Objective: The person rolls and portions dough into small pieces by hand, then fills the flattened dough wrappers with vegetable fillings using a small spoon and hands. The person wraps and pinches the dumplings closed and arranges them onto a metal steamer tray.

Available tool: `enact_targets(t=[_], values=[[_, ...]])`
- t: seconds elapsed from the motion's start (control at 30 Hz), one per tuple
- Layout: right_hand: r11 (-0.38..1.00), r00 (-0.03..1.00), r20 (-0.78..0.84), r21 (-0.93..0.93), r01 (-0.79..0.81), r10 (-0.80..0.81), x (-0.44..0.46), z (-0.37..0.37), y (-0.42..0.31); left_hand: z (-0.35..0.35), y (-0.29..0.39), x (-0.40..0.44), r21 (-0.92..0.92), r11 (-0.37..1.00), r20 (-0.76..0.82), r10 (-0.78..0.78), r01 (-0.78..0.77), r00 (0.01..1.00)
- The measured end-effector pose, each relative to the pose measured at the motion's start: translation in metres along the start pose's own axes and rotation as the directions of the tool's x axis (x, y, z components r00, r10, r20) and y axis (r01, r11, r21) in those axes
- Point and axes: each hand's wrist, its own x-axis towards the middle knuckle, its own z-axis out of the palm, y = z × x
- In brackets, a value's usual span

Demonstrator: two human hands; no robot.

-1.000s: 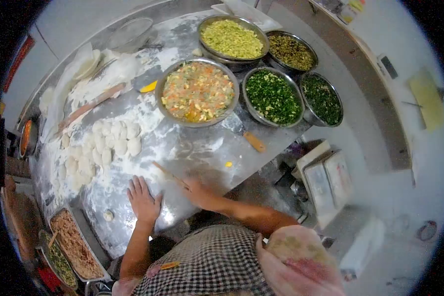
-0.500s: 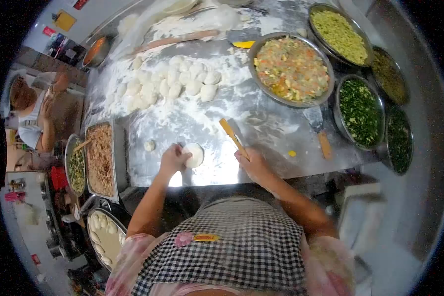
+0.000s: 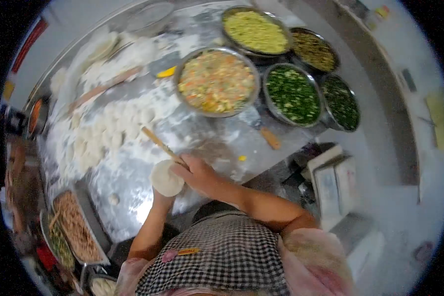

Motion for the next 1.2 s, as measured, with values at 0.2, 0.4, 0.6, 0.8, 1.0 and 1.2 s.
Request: enact_targets(t=[0.2, 0.4, 0.6, 0.8, 1.0, 1.2], values=[[0.775, 0.925, -0.354, -0.544, -0.322, 0.136, -0.025, -0.181, 0.02, 0.039, 0.032, 0.062, -0.465, 0.884, 0.039, -0.034, 0.049, 0.999], [0.495, 0.941, -0.17, -0.815, -0.301, 0.292, -0.03, -0.308, 0.039, 0.111, 0.076, 0.125, -0.462, 0.883, -0.001, 0.095, -0.085, 0.995], [0.667, 0.969, -0.146, -0.704, -0.244, 0.199, -0.013, -0.333, 0.109, 0.225, 0.142, 0.195, -0.818, 0.533, 0.114, -0.217, 0.216, 0.969], [0.852, 0.965, -0.043, -0.461, -0.249, 0.259, -0.034, -0.404, 0.081, 0.292, 0.175, 0.236, -0.861, 0.396, 0.174, -0.363, 0.32, 0.916], [0.684, 0.99, -0.081, -0.716, -0.138, 0.115, 0.009, -0.451, 0.095, 0.315, 0.167, 0.258, -0.757, 0.447, 0.124, -0.617, 0.477, 0.777], [0.796, 0.958, 0.043, -0.567, -0.21, 0.283, -0.004, -0.411, 0.078, 0.317, 0.166, 0.256, 0.094, 0.949, -0.176, -0.28, 0.299, 0.944]])
